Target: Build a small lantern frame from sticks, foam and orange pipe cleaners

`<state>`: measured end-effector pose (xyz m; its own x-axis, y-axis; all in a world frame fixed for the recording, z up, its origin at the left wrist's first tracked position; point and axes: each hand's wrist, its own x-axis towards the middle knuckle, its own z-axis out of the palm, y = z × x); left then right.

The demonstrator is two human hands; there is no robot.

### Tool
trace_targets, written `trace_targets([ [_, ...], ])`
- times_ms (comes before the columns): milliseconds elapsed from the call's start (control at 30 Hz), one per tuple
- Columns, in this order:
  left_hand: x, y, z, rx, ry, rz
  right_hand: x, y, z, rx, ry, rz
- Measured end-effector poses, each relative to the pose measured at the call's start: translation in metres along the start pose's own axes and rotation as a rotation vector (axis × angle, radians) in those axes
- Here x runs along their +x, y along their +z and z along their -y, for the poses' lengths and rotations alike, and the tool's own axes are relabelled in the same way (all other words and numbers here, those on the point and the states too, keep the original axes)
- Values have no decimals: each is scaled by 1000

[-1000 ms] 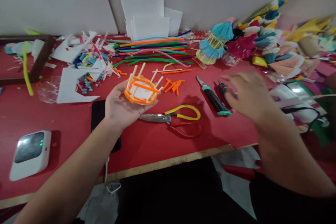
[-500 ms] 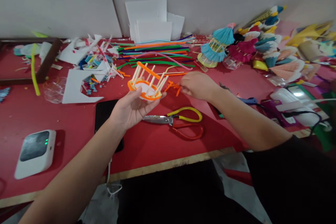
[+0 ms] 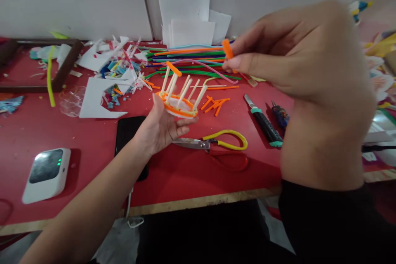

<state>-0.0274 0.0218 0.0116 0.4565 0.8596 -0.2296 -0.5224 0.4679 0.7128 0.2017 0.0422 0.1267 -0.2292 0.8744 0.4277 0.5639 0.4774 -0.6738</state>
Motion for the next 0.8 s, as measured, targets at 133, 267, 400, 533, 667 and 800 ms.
trace_targets([
  [133,-2,-4,4,34,38,37,5,9,6,45,63,100],
  [267,-3,-2,3,8,-18,102,9,9,1,21,112,172],
  [400,-5,0,1,6,-30,51,10,9,-4,40,105,256],
  [533,-7,2,-2,-13,9,-5,12,12,-10,64,85,267],
  [667,-7,6,-3,-33,11,-19,10,16,-11,58,66,293],
  [800,-6,5,-2,16,3,-30,7,17,-9,25,3,325],
])
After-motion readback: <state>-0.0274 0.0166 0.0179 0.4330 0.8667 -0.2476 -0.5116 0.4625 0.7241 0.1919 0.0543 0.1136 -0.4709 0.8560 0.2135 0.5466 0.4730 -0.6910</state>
